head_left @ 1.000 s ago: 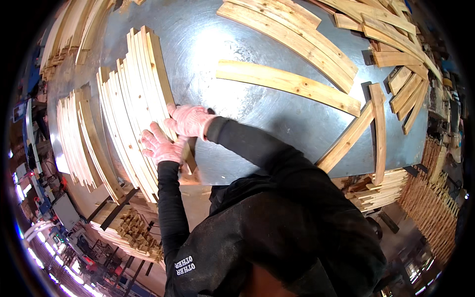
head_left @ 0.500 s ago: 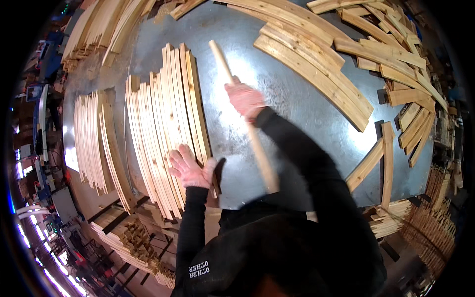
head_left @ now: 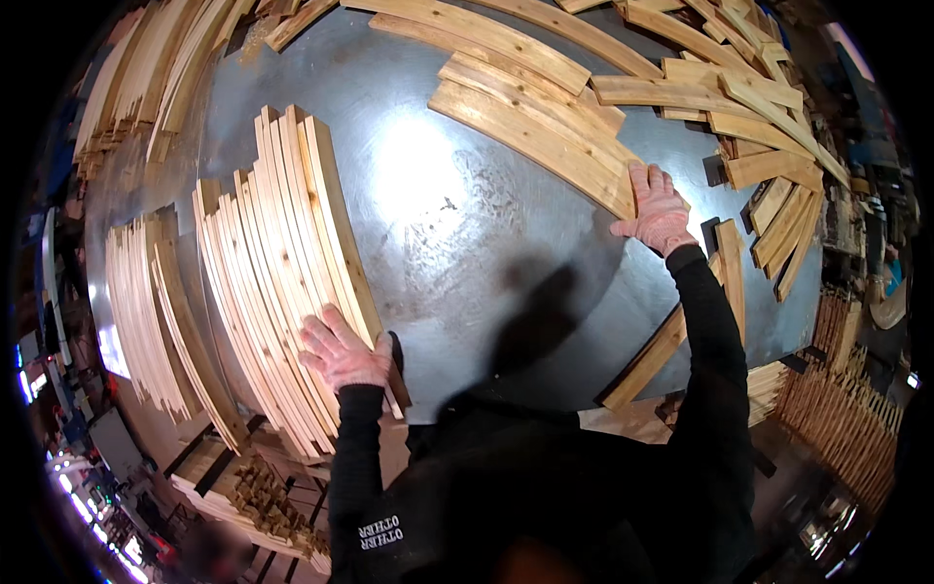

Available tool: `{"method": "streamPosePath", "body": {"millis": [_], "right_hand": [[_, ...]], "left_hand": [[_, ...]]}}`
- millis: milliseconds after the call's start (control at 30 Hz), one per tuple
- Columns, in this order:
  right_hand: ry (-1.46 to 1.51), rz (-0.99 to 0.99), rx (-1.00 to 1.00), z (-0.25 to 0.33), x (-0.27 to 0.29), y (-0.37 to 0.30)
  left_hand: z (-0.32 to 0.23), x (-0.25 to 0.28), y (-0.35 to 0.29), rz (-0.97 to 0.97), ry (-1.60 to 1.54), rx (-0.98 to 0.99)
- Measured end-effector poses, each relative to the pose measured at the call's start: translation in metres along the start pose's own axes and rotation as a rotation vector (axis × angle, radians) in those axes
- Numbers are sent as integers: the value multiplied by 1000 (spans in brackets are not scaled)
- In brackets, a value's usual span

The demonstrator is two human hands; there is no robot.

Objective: The person repeatedly picks up individual wooden planks from a scattered pile on a metal table and stacks them into a neat pile. They handle the planks one at a time, aligning them before adding them to the growing stack.

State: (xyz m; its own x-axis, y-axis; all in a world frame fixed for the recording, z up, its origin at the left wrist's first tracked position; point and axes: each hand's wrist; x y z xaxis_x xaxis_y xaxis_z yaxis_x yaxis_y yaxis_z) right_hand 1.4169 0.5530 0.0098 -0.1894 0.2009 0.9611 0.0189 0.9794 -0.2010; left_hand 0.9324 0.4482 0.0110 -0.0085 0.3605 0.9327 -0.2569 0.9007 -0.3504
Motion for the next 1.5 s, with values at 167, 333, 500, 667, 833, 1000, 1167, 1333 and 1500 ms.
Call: {"method": "streamPosePath", "body": {"millis": [167, 333, 500, 667, 833, 1000, 1167, 1333, 1500], "right_hand": [[250, 297, 36, 12, 2, -15], [842, 12, 502, 73, -36, -47], [336, -352, 2, 56, -13, 11], [293, 90, -23, 21, -12, 24], [811, 396, 164, 158, 15, -24], [783, 647, 697, 286, 43, -17], [246, -473, 145, 200, 76, 145], [330, 17, 37, 108, 58, 223], [842, 551, 224, 106, 63, 180]], "left_hand": [[-14, 9, -11, -281, -121, -185], [-130, 11, -43, 537, -1826, -168], [-158, -12, -24, 879, -1999, 32], [-118, -52, -7, 316, -1324, 54], [-77, 3, -30, 170, -743, 324], [-45, 1, -54, -535, -415, -158], [-28, -1, -36, -287, -42, -223], [-33, -3, -40, -188, -176, -70], [-78, 43, -36, 39, -1180, -241]]}}
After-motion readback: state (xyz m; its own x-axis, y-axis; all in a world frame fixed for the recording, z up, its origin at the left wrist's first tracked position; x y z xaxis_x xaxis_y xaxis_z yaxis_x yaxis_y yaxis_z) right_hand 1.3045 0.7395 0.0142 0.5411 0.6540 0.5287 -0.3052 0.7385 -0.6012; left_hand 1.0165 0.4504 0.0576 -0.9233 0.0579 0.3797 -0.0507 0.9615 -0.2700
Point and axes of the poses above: each hand's wrist, its own y-axis towards the middle knuckle, its own x-axis out of the back of the hand, z = x × y
